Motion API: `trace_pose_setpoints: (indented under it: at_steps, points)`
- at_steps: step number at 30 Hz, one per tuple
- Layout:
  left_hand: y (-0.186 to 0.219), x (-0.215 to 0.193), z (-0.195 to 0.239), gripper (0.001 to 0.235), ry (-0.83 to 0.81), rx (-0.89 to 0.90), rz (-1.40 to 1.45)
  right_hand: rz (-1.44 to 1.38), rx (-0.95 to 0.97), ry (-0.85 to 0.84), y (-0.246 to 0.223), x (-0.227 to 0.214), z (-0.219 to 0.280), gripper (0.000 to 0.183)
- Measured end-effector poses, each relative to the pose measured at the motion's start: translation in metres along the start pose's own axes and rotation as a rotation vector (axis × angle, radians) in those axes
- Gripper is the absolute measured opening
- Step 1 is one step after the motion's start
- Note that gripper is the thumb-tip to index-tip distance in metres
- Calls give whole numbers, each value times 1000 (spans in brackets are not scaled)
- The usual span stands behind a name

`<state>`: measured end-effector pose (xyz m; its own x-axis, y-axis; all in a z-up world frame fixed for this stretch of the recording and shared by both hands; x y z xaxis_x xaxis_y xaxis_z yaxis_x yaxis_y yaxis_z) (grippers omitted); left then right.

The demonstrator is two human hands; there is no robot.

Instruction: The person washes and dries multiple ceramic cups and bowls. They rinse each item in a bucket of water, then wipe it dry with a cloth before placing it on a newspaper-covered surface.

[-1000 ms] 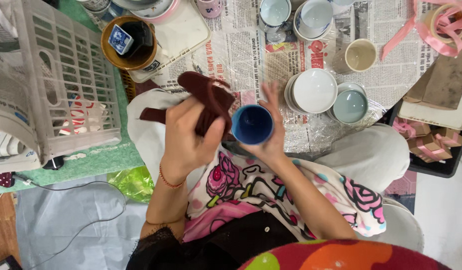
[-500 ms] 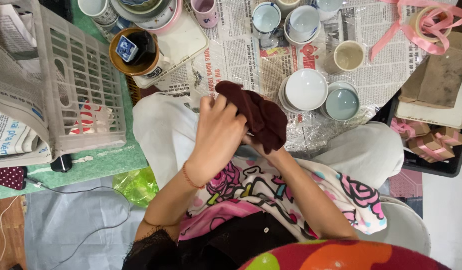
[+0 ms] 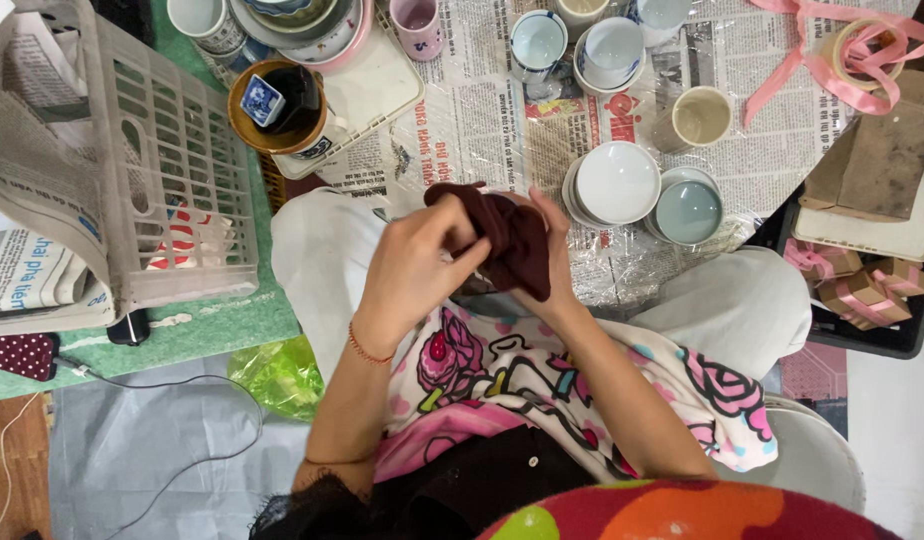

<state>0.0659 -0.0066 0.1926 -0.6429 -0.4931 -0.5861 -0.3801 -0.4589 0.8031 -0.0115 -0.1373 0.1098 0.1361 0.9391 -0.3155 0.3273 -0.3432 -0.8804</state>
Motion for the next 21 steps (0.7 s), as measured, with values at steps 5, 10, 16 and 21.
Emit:
trace_pose_setpoints:
  at_steps: [5, 10, 16, 21]
  points:
    - [-75, 10, 12, 22, 628, 533, 822, -142, -200, 188, -12, -10, 16, 102]
    - [-154, 169, -41, 48, 28, -62, 1706, 494, -22, 166, -37, -15, 11, 72]
    - [-153, 164, -39, 42, -39, 270, 1549, 290, -17, 37, -72, -27, -20, 65]
    - [-173, 139, -48, 38, -8, 143, 1293, 424, 7, -191, -91, -28, -31, 47]
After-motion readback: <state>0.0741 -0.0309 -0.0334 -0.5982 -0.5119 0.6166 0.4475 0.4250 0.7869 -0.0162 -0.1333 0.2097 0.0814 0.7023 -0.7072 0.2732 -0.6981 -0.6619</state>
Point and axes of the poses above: each hand's wrist, its own z-axis away from the middle knuckle, its own x-axis out of the palm, y = z × x, the point moved 10 cm from there along -z, towards the middle knuckle, and after that the axes turned 13 degrees about -y, right-handed, at the moved point
